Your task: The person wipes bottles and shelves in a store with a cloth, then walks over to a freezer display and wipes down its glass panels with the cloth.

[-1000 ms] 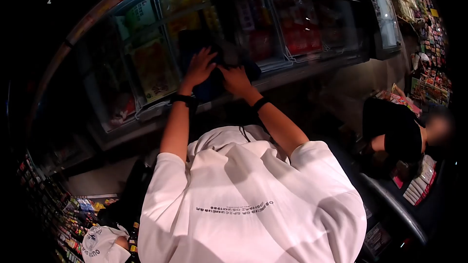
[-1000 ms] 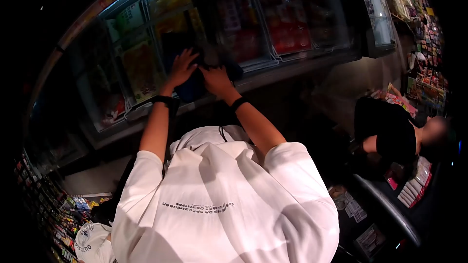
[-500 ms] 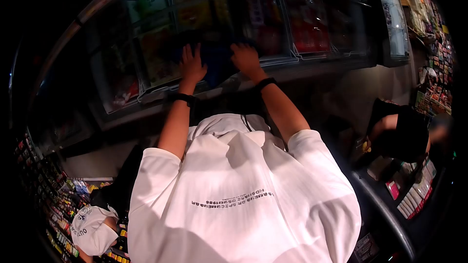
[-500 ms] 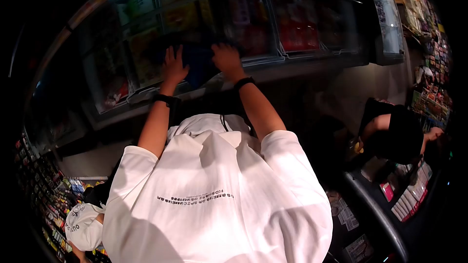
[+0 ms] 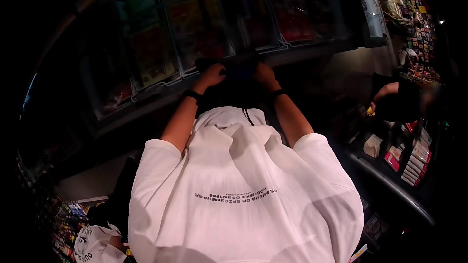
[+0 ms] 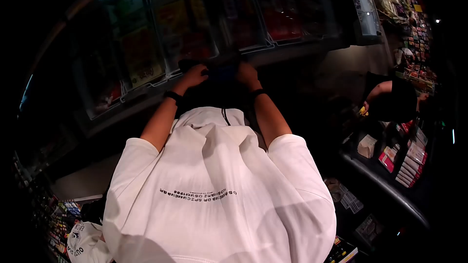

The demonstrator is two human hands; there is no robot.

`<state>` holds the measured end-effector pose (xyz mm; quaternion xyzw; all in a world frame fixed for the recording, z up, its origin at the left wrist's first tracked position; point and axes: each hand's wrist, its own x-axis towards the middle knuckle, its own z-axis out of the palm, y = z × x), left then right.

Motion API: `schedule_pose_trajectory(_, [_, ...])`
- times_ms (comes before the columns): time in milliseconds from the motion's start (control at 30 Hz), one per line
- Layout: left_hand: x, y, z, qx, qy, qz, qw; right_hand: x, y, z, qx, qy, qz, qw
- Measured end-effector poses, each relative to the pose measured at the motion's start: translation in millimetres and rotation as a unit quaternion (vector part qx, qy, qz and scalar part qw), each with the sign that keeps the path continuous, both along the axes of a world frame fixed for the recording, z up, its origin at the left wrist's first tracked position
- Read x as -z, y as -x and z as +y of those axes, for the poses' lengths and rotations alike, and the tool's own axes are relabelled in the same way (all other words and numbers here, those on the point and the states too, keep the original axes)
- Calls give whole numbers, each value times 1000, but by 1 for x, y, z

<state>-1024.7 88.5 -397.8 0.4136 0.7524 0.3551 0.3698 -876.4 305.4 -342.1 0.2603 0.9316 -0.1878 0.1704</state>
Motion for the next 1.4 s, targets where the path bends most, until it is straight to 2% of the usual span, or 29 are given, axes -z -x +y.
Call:
schedule_pose_trajectory(33, [-7, 2, -11, -11, 14, -3, 1000, 2, 5, -7, -1, -1, 0, 1000])
schedule_pose_trajectory(100, [-19, 2, -37, -37, 32, -5, 999, 14, 14, -19, -102, -15, -65, 993])
schedule_pose_trajectory(133, [-21, 2, -49, -61, 50, -7, 997, 14, 20, -30, -106, -14, -65, 992])
schedule_pose_trajectory(200, [-13, -4, -75, -84, 49, -8, 995, 6, 35, -59, -202, -15, -19, 979])
schedule_pose_trajectory(267, [-20, -7, -98, -99, 100, 8, 990, 12, 55, -85, -261, 37, -35, 964])
schedule_pose_trajectory(300, [-15, -10, -107, -106, 104, 23, 989, 27, 60, -98, -303, 61, 18, 951])
schedule_pose_trajectory(400, [-5, -21, -129, -160, 72, 69, 982, 7, 84, -133, -365, 120, 44, 922])
schedule_pose_trajectory(433, [-23, -21, -129, -168, 114, 39, 978, 1, 89, -138, -365, 123, 46, 922])
schedule_pose_trajectory(467, [-16, -27, -131, -177, 78, 129, 973, -4, 93, -141, -373, 131, 56, 917])
schedule_pose_trajectory(500, [-8, -27, -133, -187, 108, 109, 970, -8, 97, -143, -381, 139, 65, 912])
schedule_pose_trajectory(533, [-6, -26, -132, -198, 138, 90, 966, -11, 103, -142, -392, 119, 26, 912])
schedule_pose_trajectory(633, [1, -24, -120, -209, 160, 141, 954, -16, 110, -116, -414, 118, -41, 902])
schedule_pose_trajectory(667, [-7, -22, -110, -211, 181, 150, 949, -14, 108, -97, -387, 118, 5, 915])
schedule_pose_trajectory(700, [-15, -20, -100, -241, 198, 110, 944, -12, 105, -76, -358, 118, 50, 925])
schedule_pose_trajectory(733, [-32, -17, -85, -270, 215, 71, 936, -20, 106, -55, -343, 100, 38, 933])
schedule_pose_trajectory(800, [-30, -15, -63, -289, 222, 97, 926, -19, 98, -5, -313, 106, 98, 939])
schedule_pose_trajectory(867, [-41, -15, -21, -280, 157, 45, 946, -17, 88, 37, -291, 92, 72, 950])
schedule_pose_trajectory(933, [-46, -23, 28, -281, 126, 72, 949, -4, 79, 81, -266, 74, 46, 960])
schedule_pose_trajectory(1000, [-46, -24, 76, -288, 57, 78, 953, 24, 62, 116, -198, 80, 160, 964])
schedule_pose_trajectory(1033, [-44, -25, 99, -284, 58, 77, 954, -2, 67, 133, -164, 67, 30, 984])
schedule_pose_trajectory(1067, [-42, -26, 120, -257, 26, 136, 956, -2, 63, 151, -158, 68, 27, 985])
schedule_pose_trajectory(1100, [-41, -31, 141, -229, -8, 193, 954, -3, 59, 174, -100, 71, 3, 992])
schedule_pose_trajectory(1133, [-44, -36, 162, -225, -10, 190, 956, -4, 54, 196, -44, 72, -20, 996])
schedule_pose_trajectory(1200, [-53, -44, 197, -96, 86, 392, 911, -4, 39, 232, -3, 59, -11, 998])
schedule_pose_trajectory(1233, [-42, -46, 212, -84, 68, 323, 940, 3, 30, 250, 43, 47, 21, 998])
schedule_pose_trajectory(1267, [-47, -47, 225, -65, 58, 311, 946, 1, 24, 264, 88, 34, 52, 994])
schedule_pose_trajectory(1333, [-54, -45, 250, -29, 37, 304, 952, -18, 7, 286, 117, 0, 32, 993])
schedule_pose_trajectory(1367, [-54, -44, 259, -24, 19, 312, 950, -25, 3, 299, 140, 49, 16, 989])
schedule_pose_trajectory(1400, [-54, -44, 267, -22, 15, 314, 949, -26, -4, 305, 144, 47, 19, 988])
